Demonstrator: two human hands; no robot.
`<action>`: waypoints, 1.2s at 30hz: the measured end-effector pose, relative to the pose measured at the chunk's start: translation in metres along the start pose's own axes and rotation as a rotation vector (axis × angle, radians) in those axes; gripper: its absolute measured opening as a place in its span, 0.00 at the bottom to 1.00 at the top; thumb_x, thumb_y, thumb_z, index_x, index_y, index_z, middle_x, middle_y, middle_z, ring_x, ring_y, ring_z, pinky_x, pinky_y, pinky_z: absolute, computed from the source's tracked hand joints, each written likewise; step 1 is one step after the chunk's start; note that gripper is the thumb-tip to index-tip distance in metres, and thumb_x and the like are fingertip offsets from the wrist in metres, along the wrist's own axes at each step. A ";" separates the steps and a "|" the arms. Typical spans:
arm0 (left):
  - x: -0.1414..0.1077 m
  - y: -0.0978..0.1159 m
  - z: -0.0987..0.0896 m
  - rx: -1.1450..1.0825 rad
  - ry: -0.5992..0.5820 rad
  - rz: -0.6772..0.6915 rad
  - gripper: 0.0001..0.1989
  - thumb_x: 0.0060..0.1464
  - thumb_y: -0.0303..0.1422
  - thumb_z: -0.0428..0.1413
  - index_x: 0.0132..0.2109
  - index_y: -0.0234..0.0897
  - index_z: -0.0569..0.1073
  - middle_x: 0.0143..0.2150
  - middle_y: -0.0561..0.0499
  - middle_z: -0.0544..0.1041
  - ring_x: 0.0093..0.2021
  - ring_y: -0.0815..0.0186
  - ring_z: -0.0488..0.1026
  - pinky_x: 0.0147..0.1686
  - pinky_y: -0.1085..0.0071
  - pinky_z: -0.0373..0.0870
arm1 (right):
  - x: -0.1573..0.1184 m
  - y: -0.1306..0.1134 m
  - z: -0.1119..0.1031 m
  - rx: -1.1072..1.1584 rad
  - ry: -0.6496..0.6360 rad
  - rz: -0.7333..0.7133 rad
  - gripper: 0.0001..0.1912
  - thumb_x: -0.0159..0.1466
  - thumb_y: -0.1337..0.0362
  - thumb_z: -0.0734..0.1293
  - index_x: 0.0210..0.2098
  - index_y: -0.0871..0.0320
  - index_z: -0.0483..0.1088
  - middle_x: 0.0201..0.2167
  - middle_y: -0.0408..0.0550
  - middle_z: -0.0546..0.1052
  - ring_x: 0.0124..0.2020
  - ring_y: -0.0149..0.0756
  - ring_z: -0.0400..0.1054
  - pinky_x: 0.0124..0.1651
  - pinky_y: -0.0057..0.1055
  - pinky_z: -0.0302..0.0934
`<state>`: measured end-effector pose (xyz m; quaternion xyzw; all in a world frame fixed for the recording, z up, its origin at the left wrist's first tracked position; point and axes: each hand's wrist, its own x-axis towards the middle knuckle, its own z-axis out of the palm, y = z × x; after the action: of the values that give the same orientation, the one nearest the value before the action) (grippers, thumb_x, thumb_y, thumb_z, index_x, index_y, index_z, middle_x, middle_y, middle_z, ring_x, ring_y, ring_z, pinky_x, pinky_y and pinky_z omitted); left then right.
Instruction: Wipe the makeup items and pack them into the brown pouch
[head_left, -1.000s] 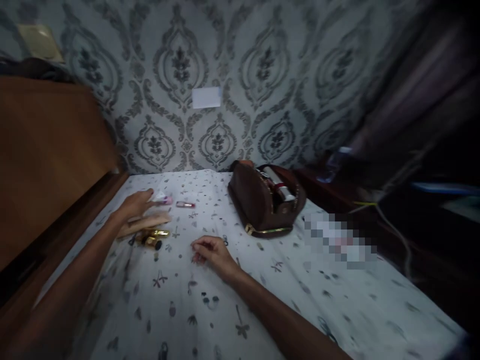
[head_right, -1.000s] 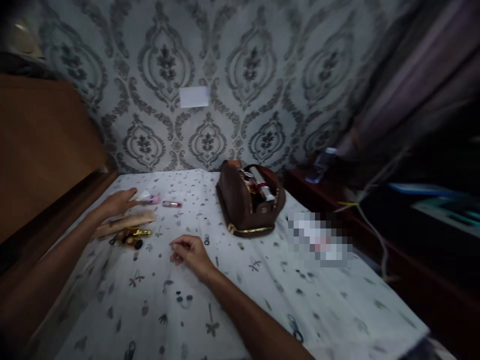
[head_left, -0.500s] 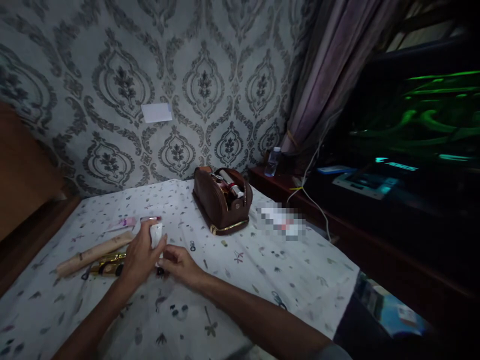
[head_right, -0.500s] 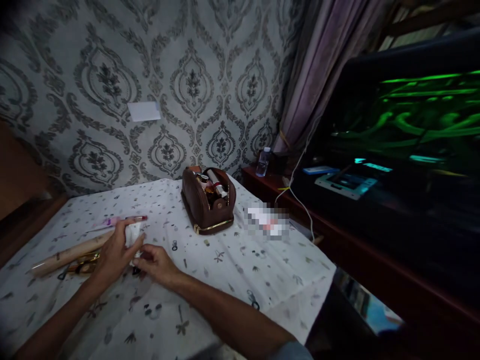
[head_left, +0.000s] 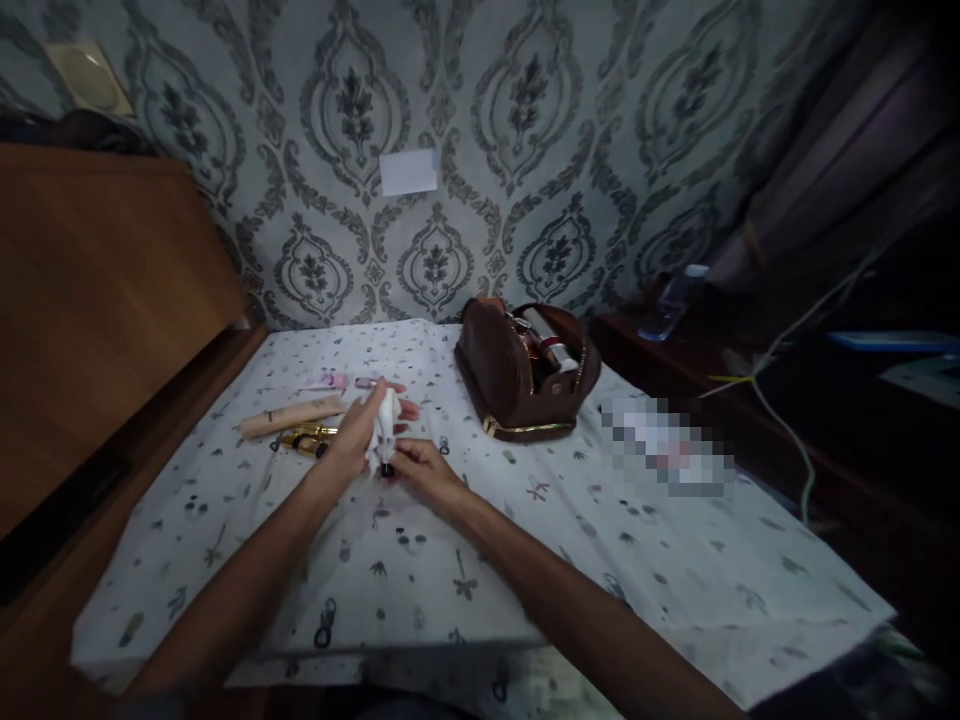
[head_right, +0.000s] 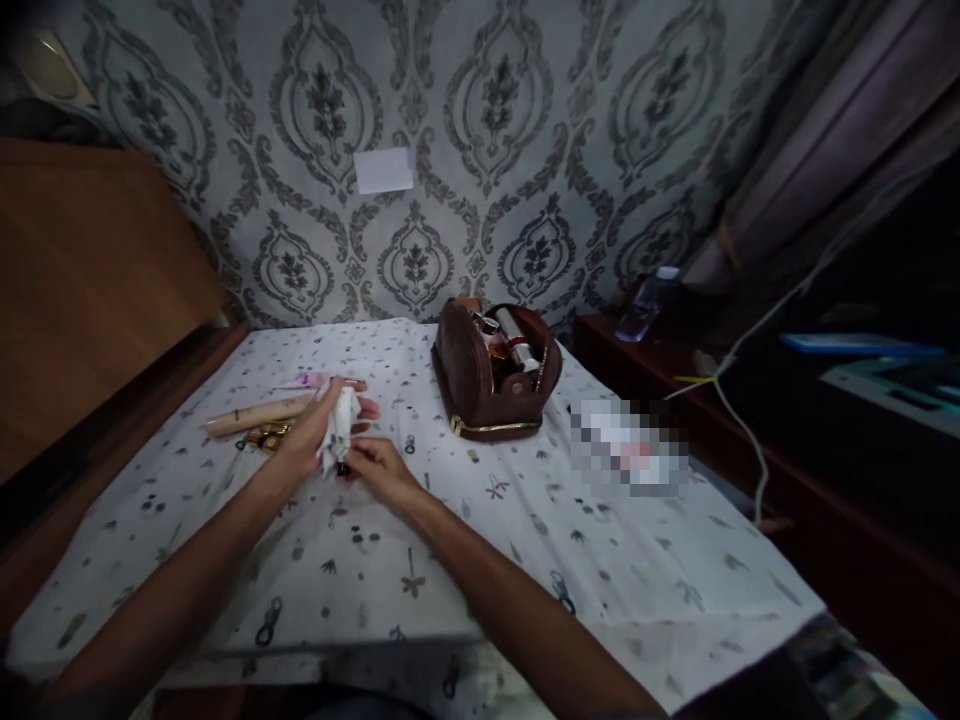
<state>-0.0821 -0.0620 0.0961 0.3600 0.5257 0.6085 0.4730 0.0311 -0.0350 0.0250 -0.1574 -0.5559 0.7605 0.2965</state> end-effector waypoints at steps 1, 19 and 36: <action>-0.004 -0.004 0.002 0.012 -0.059 -0.032 0.31 0.41 0.57 0.62 0.43 0.36 0.71 0.31 0.49 0.78 0.29 0.64 0.76 0.25 0.73 0.69 | 0.001 0.002 0.000 0.058 0.040 0.015 0.24 0.48 0.45 0.76 0.27 0.59 0.72 0.24 0.42 0.72 0.25 0.29 0.65 0.33 0.27 0.62; -0.019 -0.025 -0.038 0.578 -0.442 0.057 0.13 0.50 0.42 0.60 0.32 0.35 0.75 0.25 0.56 0.71 0.27 0.69 0.66 0.27 0.75 0.60 | -0.003 -0.037 -0.014 -0.333 0.172 -0.136 0.21 0.54 0.45 0.72 0.28 0.59 0.77 0.15 0.38 0.65 0.17 0.25 0.53 0.21 0.26 0.48; -0.008 -0.010 0.009 0.352 -0.092 -0.046 0.29 0.45 0.64 0.54 0.29 0.39 0.68 0.15 0.58 0.64 0.15 0.70 0.60 0.16 0.76 0.56 | -0.057 -0.099 -0.038 -0.399 0.213 -0.248 0.21 0.61 0.48 0.67 0.41 0.59 0.77 0.21 0.40 0.68 0.19 0.26 0.61 0.23 0.24 0.57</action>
<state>-0.0698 -0.0673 0.0888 0.4523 0.6100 0.4792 0.4401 0.1241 -0.0220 0.1004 -0.2224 -0.6757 0.5727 0.4074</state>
